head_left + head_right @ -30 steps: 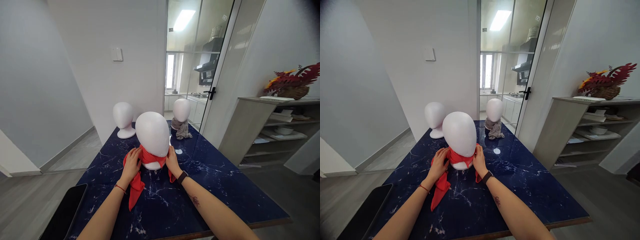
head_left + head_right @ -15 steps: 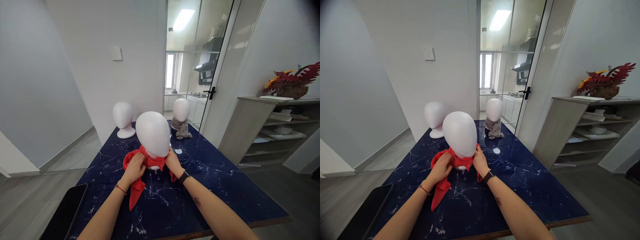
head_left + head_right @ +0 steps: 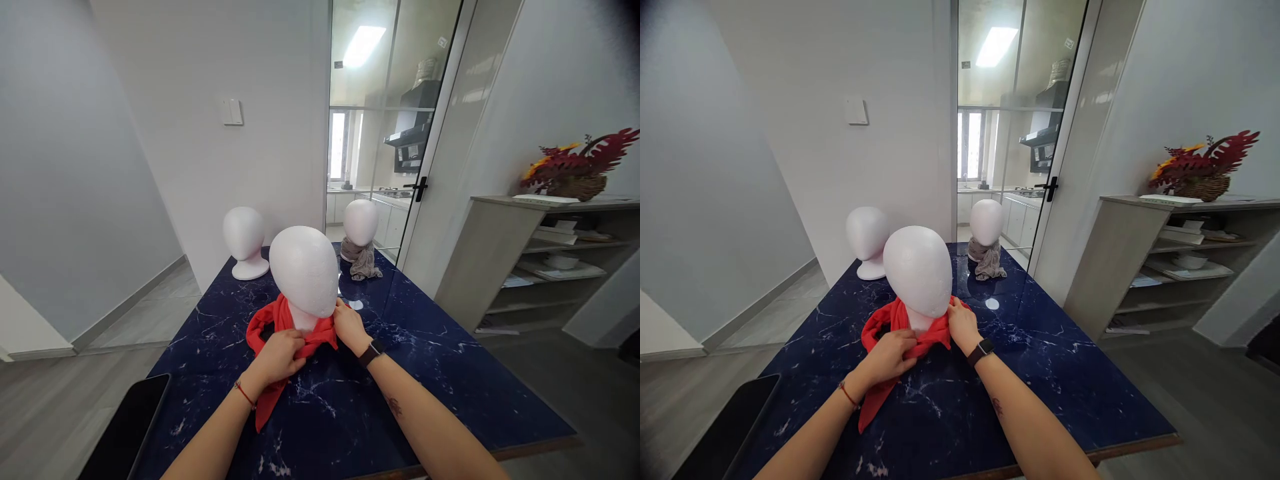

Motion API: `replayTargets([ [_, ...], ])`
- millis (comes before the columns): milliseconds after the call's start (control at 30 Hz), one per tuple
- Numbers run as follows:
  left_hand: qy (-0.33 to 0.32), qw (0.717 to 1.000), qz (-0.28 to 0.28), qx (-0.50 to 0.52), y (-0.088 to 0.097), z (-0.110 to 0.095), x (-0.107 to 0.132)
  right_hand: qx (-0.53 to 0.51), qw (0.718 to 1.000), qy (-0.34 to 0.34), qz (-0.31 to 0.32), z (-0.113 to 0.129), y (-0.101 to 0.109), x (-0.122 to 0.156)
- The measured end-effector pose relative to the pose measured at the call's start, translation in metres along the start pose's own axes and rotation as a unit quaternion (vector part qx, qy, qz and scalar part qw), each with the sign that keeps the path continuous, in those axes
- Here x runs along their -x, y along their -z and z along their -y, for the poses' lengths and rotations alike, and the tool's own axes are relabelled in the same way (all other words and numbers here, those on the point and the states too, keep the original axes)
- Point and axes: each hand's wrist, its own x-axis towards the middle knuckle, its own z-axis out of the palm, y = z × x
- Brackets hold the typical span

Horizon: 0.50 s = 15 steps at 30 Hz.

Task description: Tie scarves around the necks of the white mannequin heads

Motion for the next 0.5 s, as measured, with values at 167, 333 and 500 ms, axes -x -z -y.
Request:
replayTargets([
  [167,-0.012,0.999,0.005,0.051,-0.002,-0.016,0.000,0.007,0.999,-0.019,0.028,-0.007,0.003,-0.001],
  [333,0.094,0.985,-0.085,0.121,-0.003,0.004,-0.003,-0.009,0.998,-0.046,0.031,-0.022,0.004,-0.001],
  [500,0.189,0.964,-0.167,0.083,-0.015,0.026,-0.004,-0.070,0.996,-0.041,-0.028,-0.021,0.000,-0.006],
])
